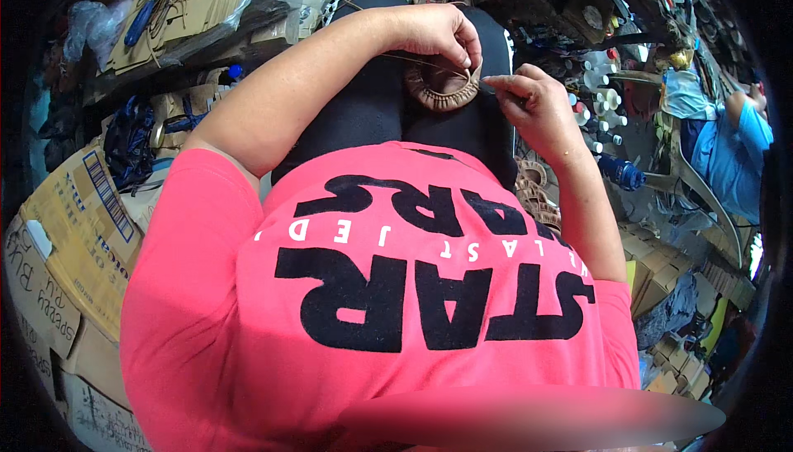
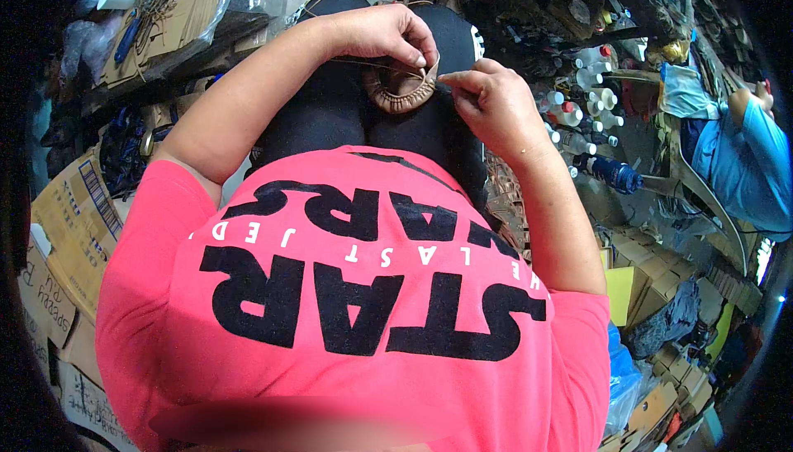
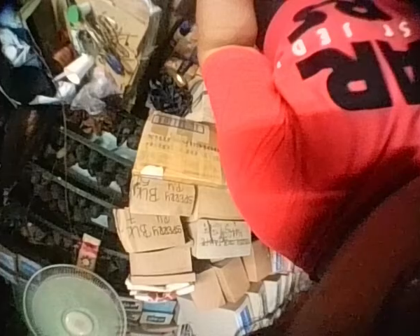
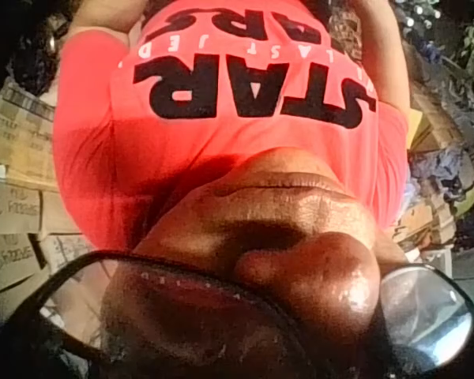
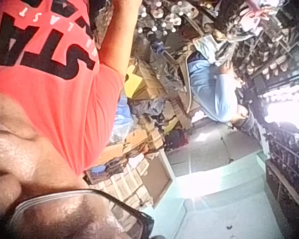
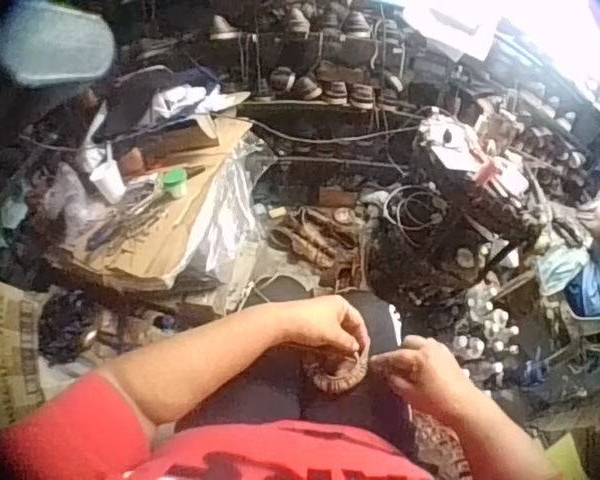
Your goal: Manually stitching a leather shoe component using a needle and thread.
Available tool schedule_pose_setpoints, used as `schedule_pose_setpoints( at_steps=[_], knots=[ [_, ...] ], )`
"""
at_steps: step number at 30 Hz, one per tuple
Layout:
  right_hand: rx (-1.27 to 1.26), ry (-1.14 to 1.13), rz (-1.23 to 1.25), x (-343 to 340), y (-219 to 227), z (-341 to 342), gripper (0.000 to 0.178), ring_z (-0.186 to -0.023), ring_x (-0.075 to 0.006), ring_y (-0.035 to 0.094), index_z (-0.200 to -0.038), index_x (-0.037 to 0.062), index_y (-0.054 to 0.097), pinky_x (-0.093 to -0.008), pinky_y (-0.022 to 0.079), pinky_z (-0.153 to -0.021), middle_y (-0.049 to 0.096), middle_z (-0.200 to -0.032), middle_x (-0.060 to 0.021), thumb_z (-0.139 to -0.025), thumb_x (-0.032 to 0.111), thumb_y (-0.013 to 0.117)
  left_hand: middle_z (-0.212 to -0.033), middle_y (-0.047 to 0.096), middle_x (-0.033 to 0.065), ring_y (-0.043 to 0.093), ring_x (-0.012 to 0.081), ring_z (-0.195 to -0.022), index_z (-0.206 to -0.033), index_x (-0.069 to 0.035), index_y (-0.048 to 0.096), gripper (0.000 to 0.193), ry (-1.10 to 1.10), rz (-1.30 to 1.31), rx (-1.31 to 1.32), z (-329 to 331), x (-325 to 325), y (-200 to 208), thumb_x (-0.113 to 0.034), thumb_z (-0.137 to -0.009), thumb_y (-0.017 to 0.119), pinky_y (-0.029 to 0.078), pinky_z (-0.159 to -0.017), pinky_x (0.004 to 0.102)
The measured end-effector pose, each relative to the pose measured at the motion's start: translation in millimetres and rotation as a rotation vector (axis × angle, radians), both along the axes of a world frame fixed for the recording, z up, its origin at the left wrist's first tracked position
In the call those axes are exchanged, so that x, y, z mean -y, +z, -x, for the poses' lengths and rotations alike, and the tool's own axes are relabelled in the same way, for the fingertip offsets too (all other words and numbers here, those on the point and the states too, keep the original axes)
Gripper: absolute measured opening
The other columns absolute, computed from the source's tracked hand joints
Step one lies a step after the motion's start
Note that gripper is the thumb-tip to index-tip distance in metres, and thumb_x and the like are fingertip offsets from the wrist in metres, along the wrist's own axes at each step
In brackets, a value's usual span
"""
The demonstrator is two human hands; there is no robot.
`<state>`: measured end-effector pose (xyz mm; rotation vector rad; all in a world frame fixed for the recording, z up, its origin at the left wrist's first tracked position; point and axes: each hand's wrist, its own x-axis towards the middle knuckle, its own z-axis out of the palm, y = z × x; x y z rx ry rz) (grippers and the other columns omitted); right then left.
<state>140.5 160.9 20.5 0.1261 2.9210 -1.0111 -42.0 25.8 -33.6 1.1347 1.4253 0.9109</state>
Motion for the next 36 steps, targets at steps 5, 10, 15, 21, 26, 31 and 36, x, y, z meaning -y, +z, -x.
schedule_pose_setpoints(
  at_steps=[5,10,15,21,26,31,36],
  knots=[
    [0.039,0.042,0.082,-9,-7,8,0.026,-0.071,-0.0218,0.058,-0.097,0.0088,0.069,-0.0309,0.047,-0.066,0.055,-0.076,-0.0092,-0.074,-0.001,0.062,-0.088,0.067,0.0044,0.061,0.0122,-0.083,-0.094,-0.002,0.069,0.017,0.006,0.039,-0.054,-1,2,5,-0.008,-0.078,0.065,0.047,-0.079,0.0269],
    [0.199,0.100,0.430,-39,-36,13,0.032,-0.081,-0.0084,0.048,-0.101,0.0088,0.069,-0.0198,0.040,-0.076,0.047,-0.083,0.0013,-0.079,-0.009,0.055,-0.088,0.062,0.0039,0.057,0.0176,-0.089,-0.093,-0.009,0.072,0.021,-0.048,-0.150,-0.214,-2,4,-1,-0.009,-0.072,0.071,0.044,-0.082,0.0284],
    [0.212,0.140,0.515,-43,-47,21,0.028,-0.085,-0.0090,0.049,-0.100,0.0061,0.069,-0.0216,0.041,-0.078,0.051,-0.085,0.0009,-0.079,-0.008,0.056,-0.085,0.061,0.0037,0.057,0.0179,-0.086,-0.091,-0.011,0.072,0.021,-0.033,-0.126,-0.270,-1,0,-2,-0.009,-0.070,0.073,0.045,-0.080,0.0291],
    [0.005,-0.007,0.295,-10,-38,16,0.016,-0.069,-0.0104,0.049,-0.090,0.0083,0.070,-0.0258,0.042,-0.062,0.055,-0.075,-0.0004,-0.075,0.007,0.072,-0.087,0.058,0.0070,0.057,0.0208,-0.084,-0.089,-0.007,0.066,0.019,0.063,-0.159,-0.396,-6,4,1,-0.007,-0.070,0.068,0.045,-0.078,0.0324],
    [-0.043,-0.022,0.310,-6,-31,2,0.017,-0.068,-0.0121,0.049,-0.093,0.0085,0.070,-0.0259,0.043,-0.063,0.050,-0.072,-0.0023,-0.077,0.006,0.069,-0.097,0.051,0.0122,0.056,0.0237,-0.083,-0.095,-0.005,0.061,0.028,0.240,-0.489,-0.728,-6,40,9,0.007,-0.071,0.052,0.046,-0.076,0.0335],
    [-0.099,-0.049,0.079,7,-29,-12,0.025,-0.067,-0.0201,0.052,-0.099,0.0113,0.069,-0.0300,0.042,-0.062,0.048,-0.072,-0.0073,-0.075,0.002,0.065,-0.088,0.054,0.0096,0.058,0.0226,-0.076,-0.101,-0.012,0.067,0.039,0.421,-0.288,-0.623,-38,80,29,0.010,-0.072,0.054,0.046,-0.071,0.0285],
    [-0.008,-0.094,0.250,5,-32,-13,0.034,-0.074,-0.0189,0.056,-0.100,0.0125,0.068,-0.0307,0.045,-0.073,0.053,-0.076,-0.0069,-0.073,-0.005,0.058,-0.072,0.051,0.0030,0.054,0.0207,-0.074,-0.086,-0.014,0.070,0.015,0.458,-0.255,-1.098,-54,86,18,-0.009,-0.072,0.068,0.040,-0.068,0.0348]
  ],
)
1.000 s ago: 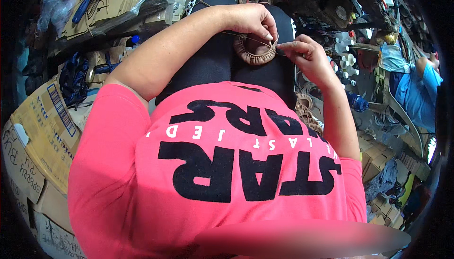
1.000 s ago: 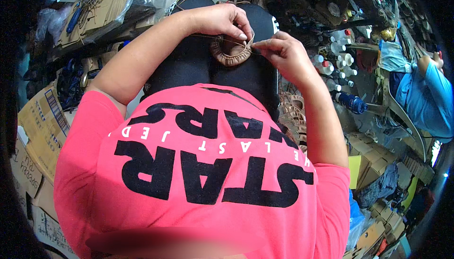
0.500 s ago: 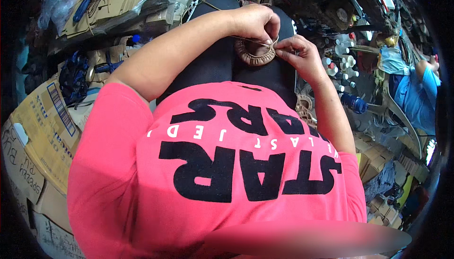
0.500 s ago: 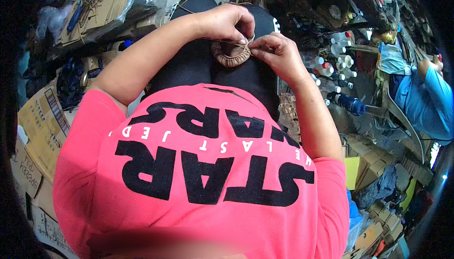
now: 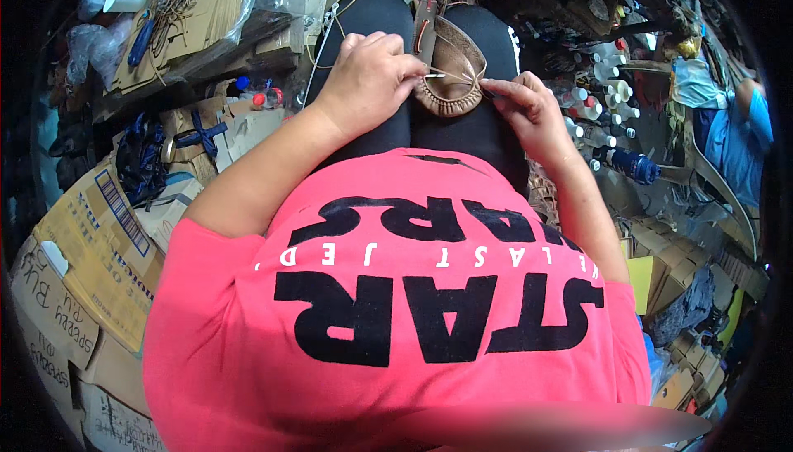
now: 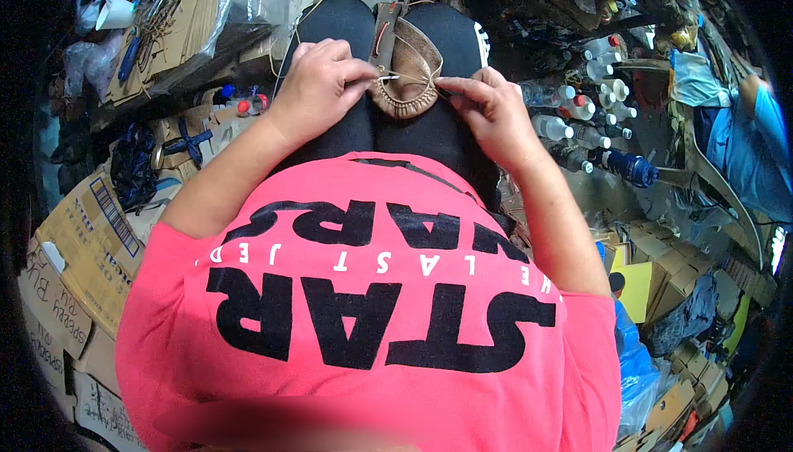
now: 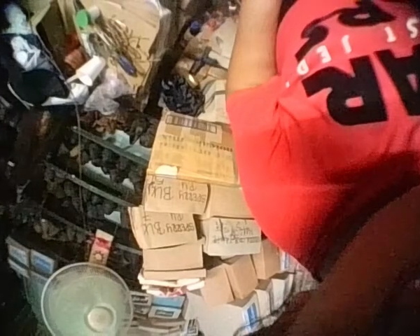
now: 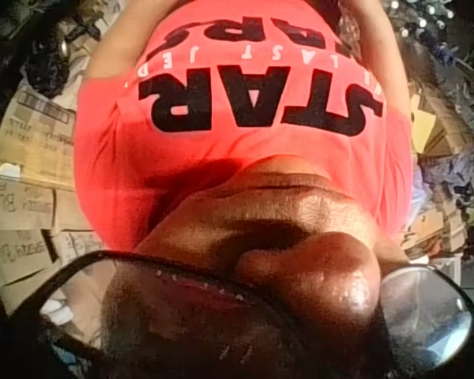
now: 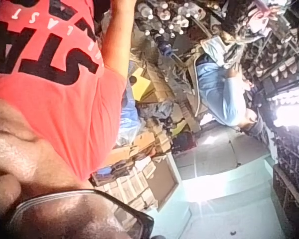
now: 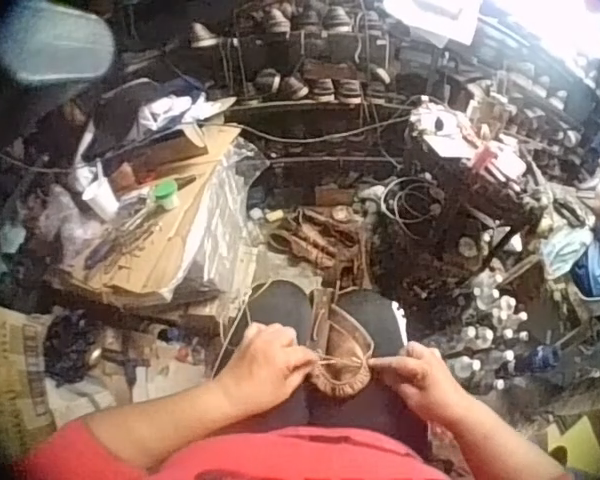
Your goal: Manually stitching a leather shoe component using a needle and thread.
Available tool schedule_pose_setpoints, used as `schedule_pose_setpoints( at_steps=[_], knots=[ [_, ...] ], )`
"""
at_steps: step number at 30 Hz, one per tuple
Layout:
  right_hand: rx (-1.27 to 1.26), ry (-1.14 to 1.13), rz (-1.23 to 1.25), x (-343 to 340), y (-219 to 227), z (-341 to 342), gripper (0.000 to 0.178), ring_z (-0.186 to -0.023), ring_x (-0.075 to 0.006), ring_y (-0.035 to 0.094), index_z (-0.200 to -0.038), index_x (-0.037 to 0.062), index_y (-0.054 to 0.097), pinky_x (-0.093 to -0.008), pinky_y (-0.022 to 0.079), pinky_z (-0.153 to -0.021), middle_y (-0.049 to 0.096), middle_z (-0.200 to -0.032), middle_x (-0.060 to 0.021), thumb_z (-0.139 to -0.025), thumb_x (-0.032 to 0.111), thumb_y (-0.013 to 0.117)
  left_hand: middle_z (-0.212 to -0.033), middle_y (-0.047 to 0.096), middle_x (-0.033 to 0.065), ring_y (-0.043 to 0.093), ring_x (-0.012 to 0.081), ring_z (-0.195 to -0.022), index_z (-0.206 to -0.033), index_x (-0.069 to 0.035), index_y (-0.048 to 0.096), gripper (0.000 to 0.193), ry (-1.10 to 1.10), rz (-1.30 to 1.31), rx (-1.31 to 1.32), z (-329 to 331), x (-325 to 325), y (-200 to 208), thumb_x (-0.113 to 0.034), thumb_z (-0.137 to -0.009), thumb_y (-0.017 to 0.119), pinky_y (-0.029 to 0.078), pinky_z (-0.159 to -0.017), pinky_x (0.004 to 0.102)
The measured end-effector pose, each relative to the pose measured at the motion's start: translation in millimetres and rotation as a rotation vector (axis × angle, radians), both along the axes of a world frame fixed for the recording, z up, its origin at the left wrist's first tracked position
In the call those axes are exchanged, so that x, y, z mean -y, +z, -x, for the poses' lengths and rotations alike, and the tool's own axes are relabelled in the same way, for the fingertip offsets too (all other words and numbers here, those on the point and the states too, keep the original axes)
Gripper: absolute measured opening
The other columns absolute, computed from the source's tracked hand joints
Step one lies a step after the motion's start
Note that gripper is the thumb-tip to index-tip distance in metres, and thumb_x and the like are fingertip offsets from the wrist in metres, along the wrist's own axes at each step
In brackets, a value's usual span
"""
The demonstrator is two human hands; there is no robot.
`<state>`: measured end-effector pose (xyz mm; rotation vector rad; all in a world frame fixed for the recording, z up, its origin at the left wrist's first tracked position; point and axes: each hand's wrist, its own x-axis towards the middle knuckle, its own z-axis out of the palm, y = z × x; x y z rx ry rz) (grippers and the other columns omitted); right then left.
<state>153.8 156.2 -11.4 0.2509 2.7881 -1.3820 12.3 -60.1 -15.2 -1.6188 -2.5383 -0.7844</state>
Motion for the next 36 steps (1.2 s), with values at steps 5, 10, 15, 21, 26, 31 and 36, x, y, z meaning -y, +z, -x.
schedule_pose_setpoints(
  at_steps=[5,10,15,21,26,31,36],
  knots=[
    [0.054,0.088,0.136,-26,-12,15,0.038,-0.082,-0.0184,0.055,-0.100,0.0135,0.069,-0.0298,0.045,-0.078,0.055,-0.079,-0.0053,-0.072,-0.008,0.055,-0.069,0.048,0.0005,0.050,0.0192,-0.073,-0.087,-0.023,0.072,0.017,-0.108,-0.157,0.190,8,-20,-12,-0.014,-0.073,0.069,0.036,-0.067,0.0333],
    [0.060,0.156,0.080,-31,-11,21,0.039,-0.084,-0.0182,0.051,-0.098,0.0155,0.070,-0.0288,0.042,-0.081,0.055,-0.079,-0.0021,-0.071,-0.008,0.054,-0.070,0.048,0.0001,0.050,0.0193,-0.075,-0.088,-0.024,0.072,0.017,-0.103,-0.102,0.198,9,-24,-17,-0.016,-0.074,0.069,0.036,-0.069,0.0333],
    [0.077,0.176,0.145,-34,-13,22,0.041,-0.082,-0.0172,0.051,-0.098,0.0148,0.070,-0.0281,0.042,-0.080,0.054,-0.077,-0.0015,-0.069,-0.009,0.054,-0.071,0.050,-0.0004,0.051,0.0193,-0.078,-0.089,-0.024,0.072,0.017,-0.093,-0.062,0.204,8,-25,-17,-0.016,-0.074,0.069,0.035,-0.072,0.0338],
    [0.079,0.190,0.225,-35,-17,23,0.039,-0.078,-0.0148,0.049,-0.098,0.0132,0.071,-0.0262,0.042,-0.076,0.051,-0.073,-0.0005,-0.070,-0.008,0.055,-0.075,0.055,-0.0010,0.053,0.0179,-0.080,-0.089,-0.025,0.072,0.018,-0.097,-0.020,0.226,6,-28,-18,-0.016,-0.073,0.069,0.034,-0.075,0.0337],
    [0.112,0.178,0.286,-37,-21,27,0.034,-0.076,-0.0119,0.048,-0.098,0.0121,0.072,-0.0235,0.041,-0.074,0.049,-0.071,0.0004,-0.073,-0.007,0.057,-0.073,0.057,0.0053,0.057,0.0234,-0.069,-0.085,-0.018,0.072,0.016,-0.218,-0.049,0.366,21,-43,-24,-0.011,-0.071,0.069,0.043,-0.064,0.0349],
    [0.093,0.212,0.229,-36,-18,27,0.029,-0.074,-0.0116,0.048,-0.100,0.0115,0.071,-0.0235,0.042,-0.072,0.052,-0.072,0.0003,-0.075,-0.001,0.064,-0.074,0.057,0.0068,0.058,0.0245,-0.071,-0.085,-0.015,0.071,0.019,-0.373,-0.077,0.318,30,-51,-17,-0.007,-0.069,0.069,0.046,-0.063,0.0345],
    [0.056,0.120,0.172,-26,-15,15,0.028,-0.075,-0.0111,0.052,-0.102,0.0105,0.070,-0.0247,0.044,-0.074,0.059,-0.076,-0.0011,-0.076,0.002,0.066,-0.074,0.060,0.0057,0.060,0.0205,-0.072,-0.092,-0.014,0.071,0.023,-0.154,-0.027,0.312,7,-30,-6,-0.006,-0.070,0.069,0.047,-0.065,0.0329]
  ],
)
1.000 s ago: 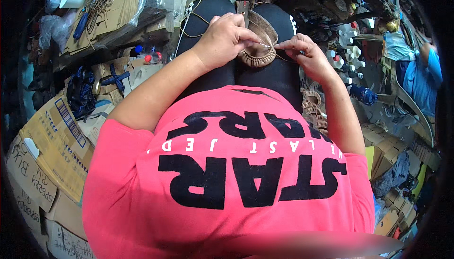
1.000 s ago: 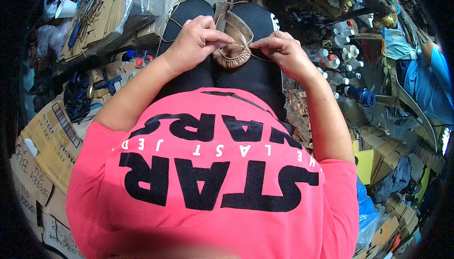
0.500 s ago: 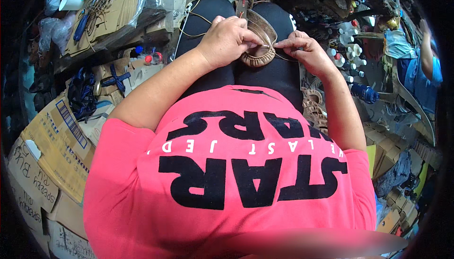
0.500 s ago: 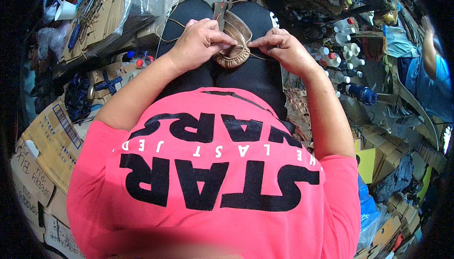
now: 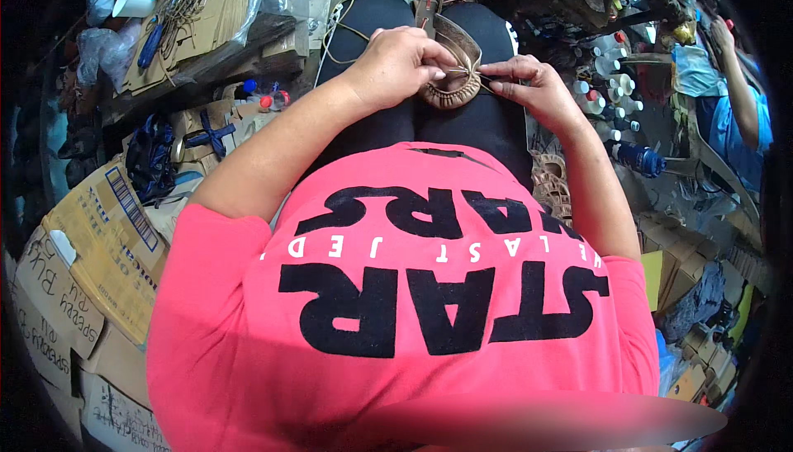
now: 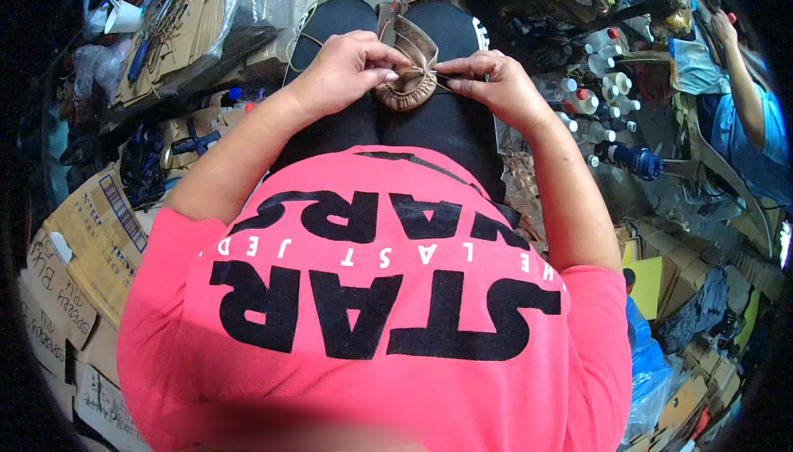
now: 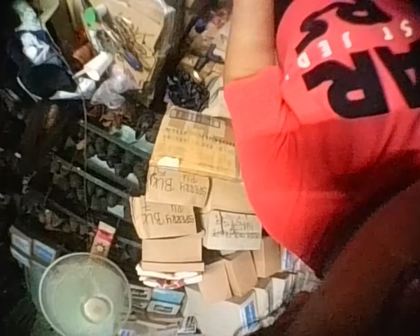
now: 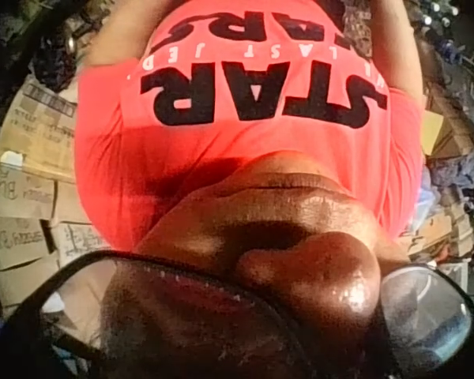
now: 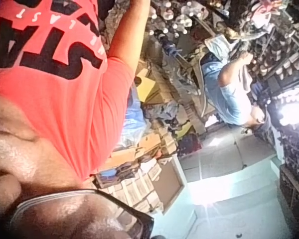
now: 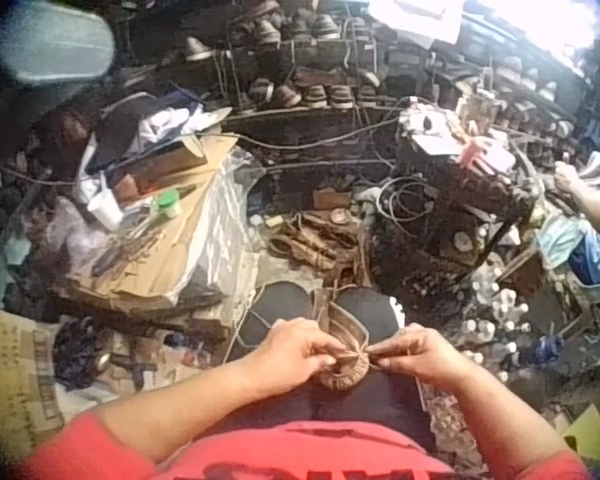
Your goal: Manually stitching a leather shoe component using a needle and thread.
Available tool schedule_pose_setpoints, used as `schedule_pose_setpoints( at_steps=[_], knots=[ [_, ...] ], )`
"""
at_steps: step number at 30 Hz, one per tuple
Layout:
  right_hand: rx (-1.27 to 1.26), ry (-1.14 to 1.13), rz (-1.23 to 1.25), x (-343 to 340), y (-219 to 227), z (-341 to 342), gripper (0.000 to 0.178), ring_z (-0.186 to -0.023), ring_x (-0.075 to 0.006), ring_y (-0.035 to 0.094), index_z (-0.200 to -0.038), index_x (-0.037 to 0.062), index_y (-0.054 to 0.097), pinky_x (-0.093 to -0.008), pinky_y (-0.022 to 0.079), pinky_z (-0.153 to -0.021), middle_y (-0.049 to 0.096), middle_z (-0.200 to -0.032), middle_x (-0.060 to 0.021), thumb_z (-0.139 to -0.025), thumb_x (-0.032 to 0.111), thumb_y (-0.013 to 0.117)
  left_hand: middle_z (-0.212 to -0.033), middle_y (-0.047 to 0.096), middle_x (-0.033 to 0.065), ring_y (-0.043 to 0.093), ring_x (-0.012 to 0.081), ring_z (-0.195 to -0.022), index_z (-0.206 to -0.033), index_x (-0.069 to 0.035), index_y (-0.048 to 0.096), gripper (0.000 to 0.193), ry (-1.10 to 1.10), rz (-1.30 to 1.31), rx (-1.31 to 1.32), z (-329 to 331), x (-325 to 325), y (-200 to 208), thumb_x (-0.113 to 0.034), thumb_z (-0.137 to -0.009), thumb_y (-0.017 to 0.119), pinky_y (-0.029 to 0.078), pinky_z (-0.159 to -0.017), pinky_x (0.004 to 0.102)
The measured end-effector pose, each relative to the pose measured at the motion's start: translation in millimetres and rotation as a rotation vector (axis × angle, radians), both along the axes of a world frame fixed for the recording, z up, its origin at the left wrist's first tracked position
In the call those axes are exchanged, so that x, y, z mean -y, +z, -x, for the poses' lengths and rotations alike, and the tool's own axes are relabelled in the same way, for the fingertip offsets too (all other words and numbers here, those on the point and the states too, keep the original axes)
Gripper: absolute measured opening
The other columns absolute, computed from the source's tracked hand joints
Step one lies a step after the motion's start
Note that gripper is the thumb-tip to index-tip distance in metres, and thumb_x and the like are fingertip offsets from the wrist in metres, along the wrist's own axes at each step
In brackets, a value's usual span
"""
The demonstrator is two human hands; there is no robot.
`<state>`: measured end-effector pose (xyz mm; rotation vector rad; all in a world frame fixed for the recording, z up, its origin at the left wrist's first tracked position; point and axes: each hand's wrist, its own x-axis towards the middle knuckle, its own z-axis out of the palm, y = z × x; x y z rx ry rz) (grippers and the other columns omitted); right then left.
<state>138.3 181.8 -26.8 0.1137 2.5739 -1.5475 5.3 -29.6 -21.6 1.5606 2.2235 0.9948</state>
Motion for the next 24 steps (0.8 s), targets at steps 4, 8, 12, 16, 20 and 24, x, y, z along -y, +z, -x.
schedule_pose_setpoints(
  at_steps=[4,8,12,16,20,24],
  knots=[
    [0.052,-0.129,0.202,12,4,2,0.025,-0.081,-0.0078,0.056,-0.104,0.0056,0.068,-0.0224,0.046,-0.075,0.064,-0.083,-0.0008,-0.079,0.004,0.066,-0.076,0.065,0.0053,0.061,0.0102,-0.067,-0.095,-0.007,0.069,0.021,0.151,0.071,0.268,-7,-4,-9,-0.007,-0.073,0.069,0.049,-0.064,0.0244],
    [0.136,-0.217,0.397,13,-2,5,0.017,-0.080,-0.0059,0.058,-0.097,0.0012,0.067,-0.0204,0.048,-0.073,0.065,-0.088,-0.0007,-0.081,0.004,0.066,-0.073,0.065,0.0040,0.060,0.0087,-0.066,-0.088,-0.005,0.067,0.015,0.192,0.117,0.359,-9,-15,-8,-0.006,-0.073,0.069,0.049,-0.064,0.0238],
    [0.194,-0.214,0.344,13,1,13,0.011,-0.077,-0.0062,0.058,-0.090,0.0016,0.067,-0.0207,0.048,-0.071,0.065,-0.084,-0.0002,-0.080,0.005,0.068,-0.072,0.065,0.0028,0.060,0.0068,-0.066,-0.084,-0.003,0.066,0.010,0.123,0.158,0.437,-7,-26,-10,-0.007,-0.074,0.068,0.049,-0.063,0.0233],
    [0.129,-0.101,0.203,8,8,17,0.010,-0.072,-0.0063,0.056,-0.083,0.0011,0.066,-0.0210,0.047,-0.067,0.064,-0.079,-0.0003,-0.079,0.009,0.070,-0.077,0.066,0.0047,0.062,0.0202,-0.076,-0.084,-0.013,0.069,0.012,-0.028,0.175,-0.056,-1,-28,2,-0.022,-0.076,0.068,0.045,-0.073,0.0346],
    [0.092,-0.126,0.213,-11,-2,7,0.018,-0.075,-0.0067,0.052,-0.085,0.0020,0.062,-0.0227,0.042,-0.071,0.060,-0.075,0.0023,-0.079,0.017,0.071,-0.079,0.064,0.0046,0.058,0.0223,-0.089,-0.084,-0.014,0.065,0.011,-0.006,0.228,-0.184,8,-14,10,-0.024,-0.079,0.064,0.036,-0.079,0.0378],
    [0.060,-0.155,0.271,-15,-10,-5,0.016,-0.085,-0.0073,0.049,-0.084,0.0032,0.061,-0.0228,0.041,-0.074,0.051,-0.088,0.0013,-0.078,0.015,0.071,-0.078,0.062,0.0116,0.059,0.0296,-0.078,-0.088,-0.008,0.060,0.012,-0.064,0.263,0.082,8,-12,9,-0.017,-0.081,0.061,0.043,-0.069,0.0385]
  ],
)
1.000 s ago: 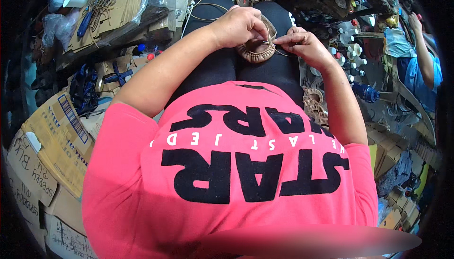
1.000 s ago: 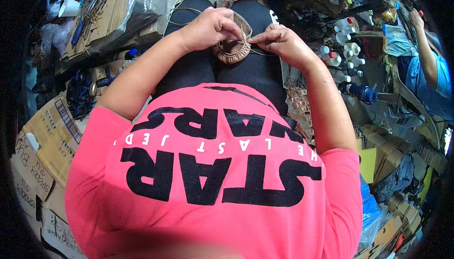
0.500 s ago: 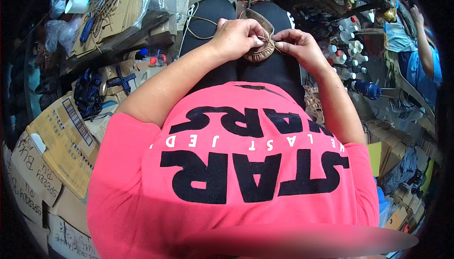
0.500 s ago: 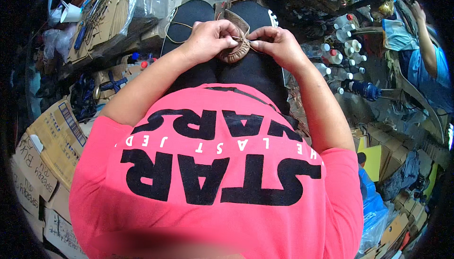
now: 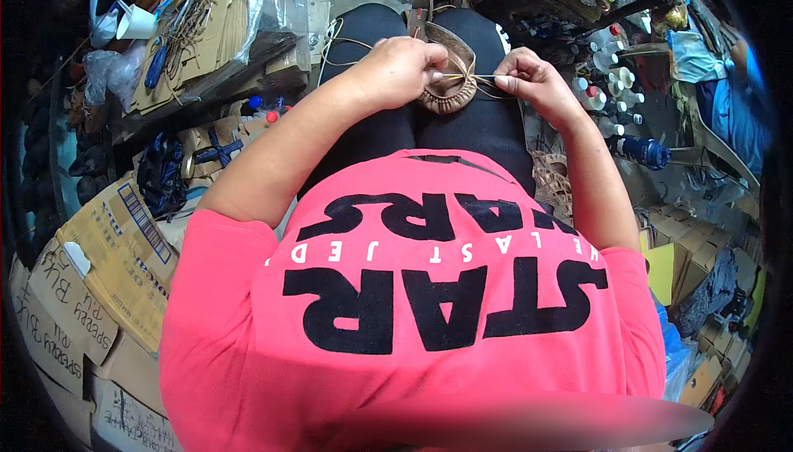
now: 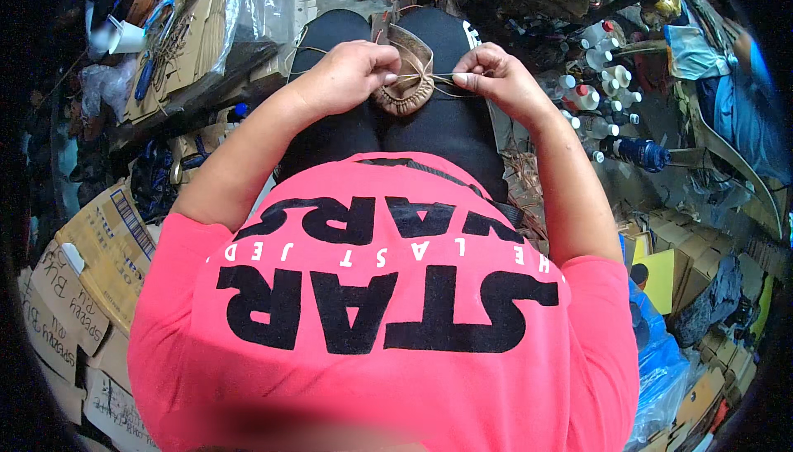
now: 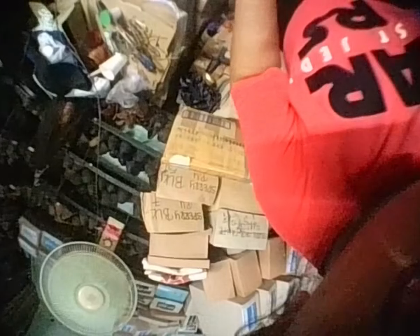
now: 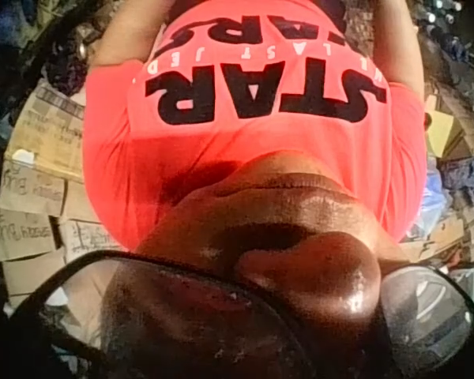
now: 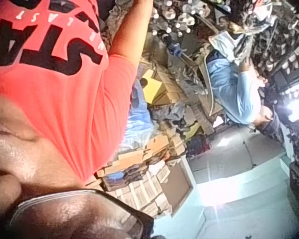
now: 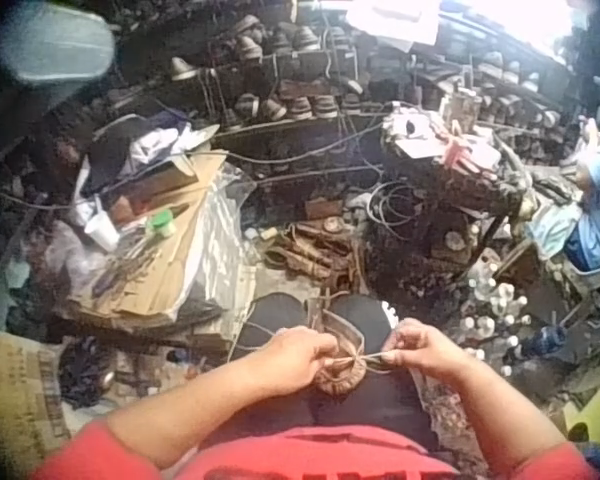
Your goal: Manually stitching a leather shoe component using a needle and thread.
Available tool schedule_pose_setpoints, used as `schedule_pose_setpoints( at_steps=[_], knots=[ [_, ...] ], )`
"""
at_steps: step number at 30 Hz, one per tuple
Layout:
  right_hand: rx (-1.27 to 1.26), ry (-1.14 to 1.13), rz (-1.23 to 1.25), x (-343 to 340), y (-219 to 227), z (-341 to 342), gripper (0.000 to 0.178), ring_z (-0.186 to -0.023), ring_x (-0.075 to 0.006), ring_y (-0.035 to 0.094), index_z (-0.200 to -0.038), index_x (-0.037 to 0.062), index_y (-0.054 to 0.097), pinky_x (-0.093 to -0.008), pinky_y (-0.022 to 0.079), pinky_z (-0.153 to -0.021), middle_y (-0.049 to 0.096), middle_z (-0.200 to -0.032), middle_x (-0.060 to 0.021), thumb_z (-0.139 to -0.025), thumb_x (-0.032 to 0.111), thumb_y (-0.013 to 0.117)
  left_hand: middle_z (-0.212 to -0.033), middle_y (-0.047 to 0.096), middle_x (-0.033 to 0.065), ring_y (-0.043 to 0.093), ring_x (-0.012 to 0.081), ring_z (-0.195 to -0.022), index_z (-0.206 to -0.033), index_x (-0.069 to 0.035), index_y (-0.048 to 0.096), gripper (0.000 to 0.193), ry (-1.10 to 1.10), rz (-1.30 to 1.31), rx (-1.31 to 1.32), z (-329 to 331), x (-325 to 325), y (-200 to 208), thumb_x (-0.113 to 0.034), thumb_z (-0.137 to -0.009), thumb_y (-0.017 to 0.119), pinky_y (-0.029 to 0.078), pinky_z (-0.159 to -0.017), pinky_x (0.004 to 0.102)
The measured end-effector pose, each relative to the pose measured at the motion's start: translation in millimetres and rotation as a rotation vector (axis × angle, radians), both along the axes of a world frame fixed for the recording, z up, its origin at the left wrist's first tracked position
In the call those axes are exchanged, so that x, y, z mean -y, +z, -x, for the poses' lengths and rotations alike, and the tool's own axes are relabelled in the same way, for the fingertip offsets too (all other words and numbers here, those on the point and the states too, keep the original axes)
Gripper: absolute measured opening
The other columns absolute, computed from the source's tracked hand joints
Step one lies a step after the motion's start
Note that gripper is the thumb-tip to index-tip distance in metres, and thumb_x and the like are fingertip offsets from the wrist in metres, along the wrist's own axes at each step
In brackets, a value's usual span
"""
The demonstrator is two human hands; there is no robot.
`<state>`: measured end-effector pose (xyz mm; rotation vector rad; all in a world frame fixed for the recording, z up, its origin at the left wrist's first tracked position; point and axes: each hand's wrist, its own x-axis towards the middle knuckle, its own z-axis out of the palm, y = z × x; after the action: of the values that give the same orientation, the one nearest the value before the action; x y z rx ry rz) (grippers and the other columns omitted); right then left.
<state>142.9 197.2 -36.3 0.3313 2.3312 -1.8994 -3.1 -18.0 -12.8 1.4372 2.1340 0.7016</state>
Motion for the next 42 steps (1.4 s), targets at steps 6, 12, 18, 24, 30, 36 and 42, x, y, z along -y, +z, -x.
schedule_pose_setpoints(
  at_steps=[6,12,18,24,30,36,42],
  knots=[
    [0.063,-0.021,-0.026,-1,0,-24,0.014,-0.083,-0.0091,0.048,-0.082,0.0022,0.061,-0.0228,0.040,-0.075,0.046,-0.089,-0.0003,-0.079,0.012,0.069,-0.086,0.064,0.0177,0.062,0.0348,-0.084,-0.094,-0.005,0.059,0.015,0.031,0.011,0.046,-9,-9,1,-0.015,-0.083,0.056,0.048,-0.072,0.0421],
    [-0.201,-0.050,-0.468,-5,35,7,0.011,-0.082,-0.0193,0.052,-0.086,0.0004,0.055,-0.0273,0.042,-0.073,0.051,-0.087,-0.0082,-0.082,0.008,0.061,-0.083,0.063,0.0183,0.060,0.0373,-0.082,-0.090,-0.006,0.058,0.017,-0.102,0.022,-0.057,-8,-14,-2,-0.022,-0.087,0.051,0.047,-0.069,0.0446],
    [-0.271,-0.115,-0.709,-14,20,20,0.015,-0.091,-0.0315,0.055,-0.089,0.0020,0.059,-0.0379,0.045,-0.078,0.057,-0.100,-0.0122,-0.079,0.013,0.064,-0.078,0.064,0.0177,0.062,0.0367,-0.077,-0.089,-0.011,0.060,0.015,-0.097,0.008,-0.108,-9,-10,2,-0.022,-0.083,0.053,0.048,-0.068,0.0457],
    [-0.262,0.407,-1.159,39,63,19,0.004,-0.084,-0.0268,0.056,-0.082,0.0081,0.056,-0.0396,0.038,-0.082,0.060,-0.077,-0.0086,-0.082,0.012,0.056,-0.077,0.064,0.0163,0.062,0.0355,-0.076,-0.089,-0.011,0.059,0.014,-0.104,-0.047,-0.127,-9,-7,-3,-0.020,-0.081,0.053,0.047,-0.068,0.0461],
    [-0.246,0.485,-1.085,39,55,25,0.003,-0.078,-0.0286,0.056,-0.081,0.0087,0.054,-0.0395,0.038,-0.079,0.060,-0.074,-0.0080,-0.079,0.007,0.052,-0.087,0.067,0.0119,0.064,0.0286,-0.085,-0.095,-0.017,0.061,0.019,-0.226,0.028,-0.195,4,0,-3,-0.019,-0.079,0.051,0.048,-0.075,0.0425],
    [-0.053,0.205,-1.142,-31,11,-28,0.004,-0.073,-0.0258,0.055,-0.077,0.0066,0.054,-0.0359,0.042,-0.069,0.057,-0.069,-0.0072,-0.077,0.006,0.057,-0.081,0.063,0.0128,0.061,0.0328,-0.082,-0.089,-0.008,0.059,0.012,0.120,0.189,-0.266,45,99,37,-0.011,-0.080,0.051,0.047,-0.071,0.0419],
    [-0.162,-0.427,0.401,-49,10,-22,0.013,-0.071,-0.0117,0.052,-0.089,0.0092,0.057,-0.0244,0.043,-0.067,0.055,-0.078,-0.0013,-0.090,0.023,0.057,-0.079,0.062,0.0007,0.056,0.0052,-0.073,-0.084,-0.002,0.065,0.011,0.334,-0.578,0.601,55,93,76,-0.013,-0.082,0.067,0.045,-0.067,0.0197]
  ],
)
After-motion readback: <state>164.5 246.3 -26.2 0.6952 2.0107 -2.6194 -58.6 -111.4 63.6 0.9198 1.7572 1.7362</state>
